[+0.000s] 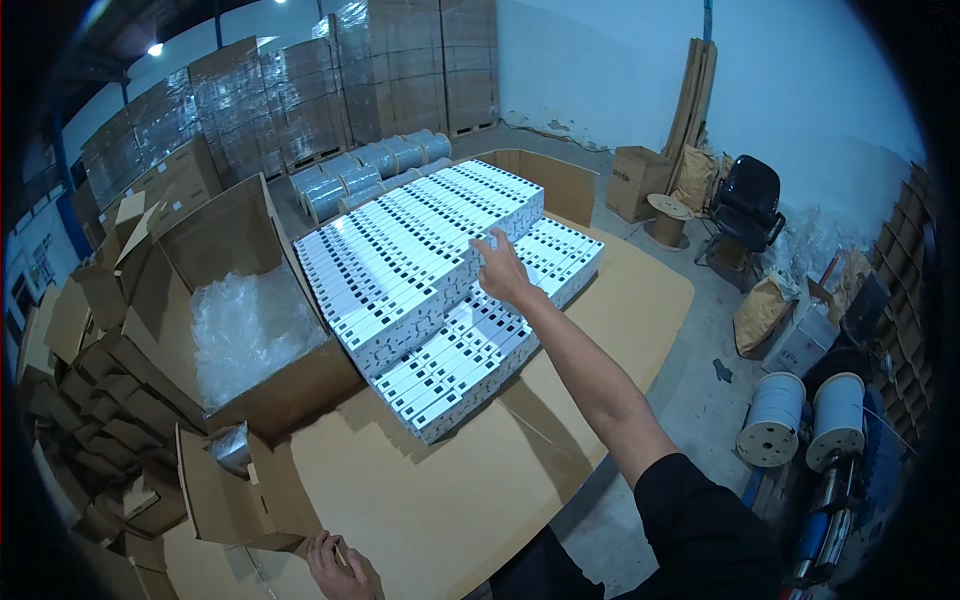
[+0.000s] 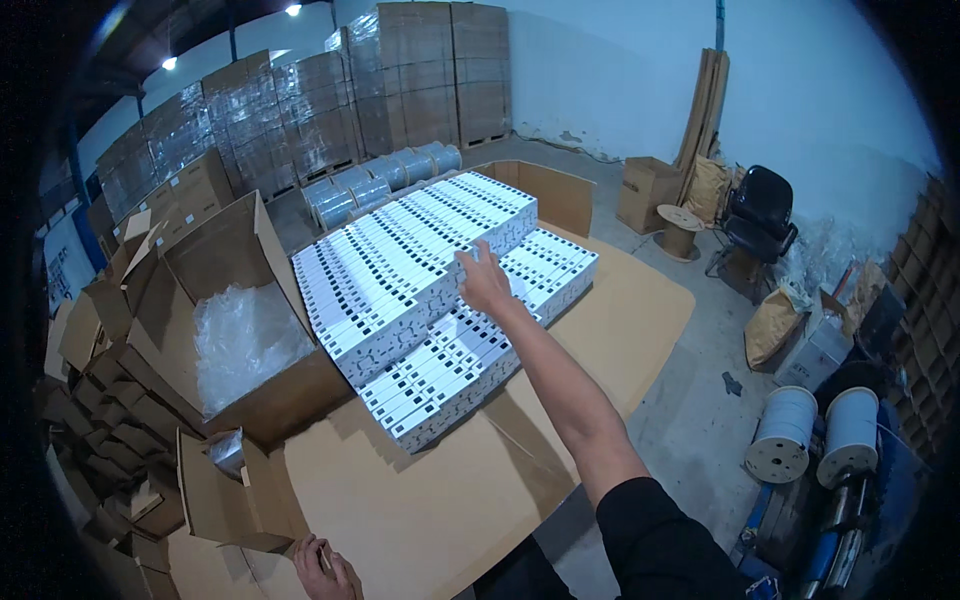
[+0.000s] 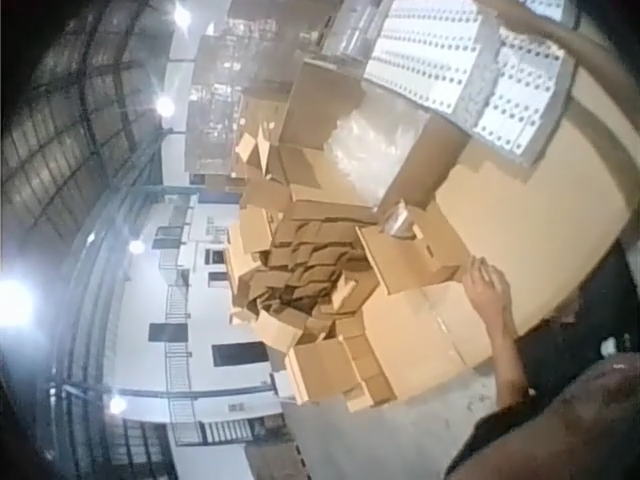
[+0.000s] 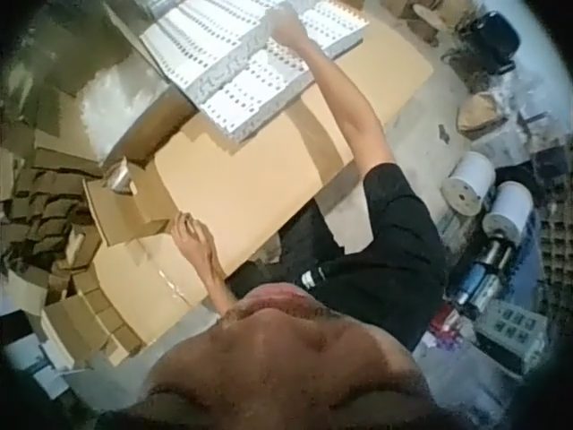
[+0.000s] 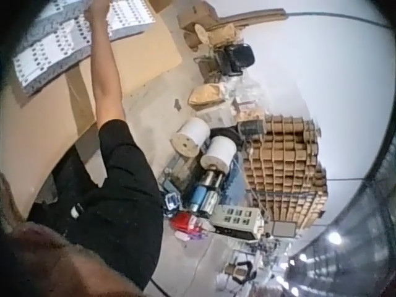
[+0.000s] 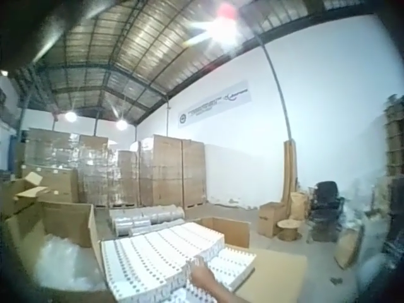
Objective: Packing white boxes into bubble wrap sleeves and placing them into a partitioned shipping carton.
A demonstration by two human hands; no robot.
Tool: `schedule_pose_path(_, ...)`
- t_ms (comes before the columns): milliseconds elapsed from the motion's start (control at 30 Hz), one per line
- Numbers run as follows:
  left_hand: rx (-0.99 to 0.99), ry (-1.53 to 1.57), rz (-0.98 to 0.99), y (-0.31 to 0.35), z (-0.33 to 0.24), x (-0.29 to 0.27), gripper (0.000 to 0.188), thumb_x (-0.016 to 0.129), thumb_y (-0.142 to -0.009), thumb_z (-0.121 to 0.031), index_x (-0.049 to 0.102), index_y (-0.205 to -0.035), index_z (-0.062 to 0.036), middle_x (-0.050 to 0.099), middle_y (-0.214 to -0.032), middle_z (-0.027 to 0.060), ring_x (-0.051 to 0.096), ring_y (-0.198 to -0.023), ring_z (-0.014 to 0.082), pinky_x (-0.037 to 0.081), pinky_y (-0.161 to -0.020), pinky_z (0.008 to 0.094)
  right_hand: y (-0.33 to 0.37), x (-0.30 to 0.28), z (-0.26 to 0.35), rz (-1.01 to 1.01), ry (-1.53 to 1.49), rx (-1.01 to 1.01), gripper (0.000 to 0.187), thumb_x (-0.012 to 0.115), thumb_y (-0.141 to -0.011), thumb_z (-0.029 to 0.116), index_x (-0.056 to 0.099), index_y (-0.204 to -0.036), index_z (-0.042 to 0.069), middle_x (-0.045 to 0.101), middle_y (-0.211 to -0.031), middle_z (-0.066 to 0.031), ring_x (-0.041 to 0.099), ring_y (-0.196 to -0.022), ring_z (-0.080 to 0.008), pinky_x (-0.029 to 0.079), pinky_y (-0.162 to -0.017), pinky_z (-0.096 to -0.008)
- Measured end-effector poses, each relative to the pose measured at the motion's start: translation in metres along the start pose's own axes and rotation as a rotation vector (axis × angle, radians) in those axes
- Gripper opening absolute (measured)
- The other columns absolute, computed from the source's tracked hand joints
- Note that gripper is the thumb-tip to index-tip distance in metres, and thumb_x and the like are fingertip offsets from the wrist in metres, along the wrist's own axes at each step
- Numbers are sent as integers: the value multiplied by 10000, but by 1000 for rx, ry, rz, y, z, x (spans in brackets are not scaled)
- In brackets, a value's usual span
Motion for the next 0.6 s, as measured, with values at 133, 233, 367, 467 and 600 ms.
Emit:
schedule_pose_path(133,-3,-30,-12,0,-4,1,265,603,-951,-128,649,-1156,34,627,-1236,240,571,-1171,417,459,-1031,478,6,0,-12,-77,-53,-20,591,626,-792,-70,551,-1335,149,306,-1510,-273,447,-1336,-486,461,-1072,-502)
schedule_pose_path(233,-1,-27,-8,2,-5,0,262,605,-951,-122,646,-1156,36,632,-1219,237,572,-1167,416,464,-1024,477,7,-2,-25,-157,-80,-74,470,632,-795,-90,550,-1215,105,425,-1422,-248,495,-1289,-458,471,-1049,-472)
schedule_pose_path(367,18,-71,-11,5,-5,-1,262,607,-960,-131,638,-1160,36,620,-1240,236,562,-1180,414,455,-1034,475,7,0,-18,-115,-191,-63,444,671,-811,-71,492,-1199,45,538,-1227,-211,559,-1150,-443,481,-966,-473)
schedule_pose_path(467,-1,-45,5,3,-10,-2,265,615,-953,-128,636,-1163,32,615,-1251,234,555,-1192,413,443,-1049,477,4,2,-15,-153,-208,-84,474,723,-813,-31,472,-1212,26,534,-1220,-216,560,-1146,-439,474,-975,-467)
schedule_pose_path(600,23,-26,-10,3,-10,-2,275,630,-932,-120,637,-1168,21,614,-1258,229,548,-1203,409,432,-1060,482,-6,5,-18,-125,-137,-47,494,744,-793,21,474,-1207,46,537,-1250,-209,583,-1113,-442,505,-940,-498)
Point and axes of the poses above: each hand's wrist, its own y-axis away from the middle knuckle, its own x-axis out of the palm, z = x × y, the point moved 7 cm from there along -y, towards the middle knuckle
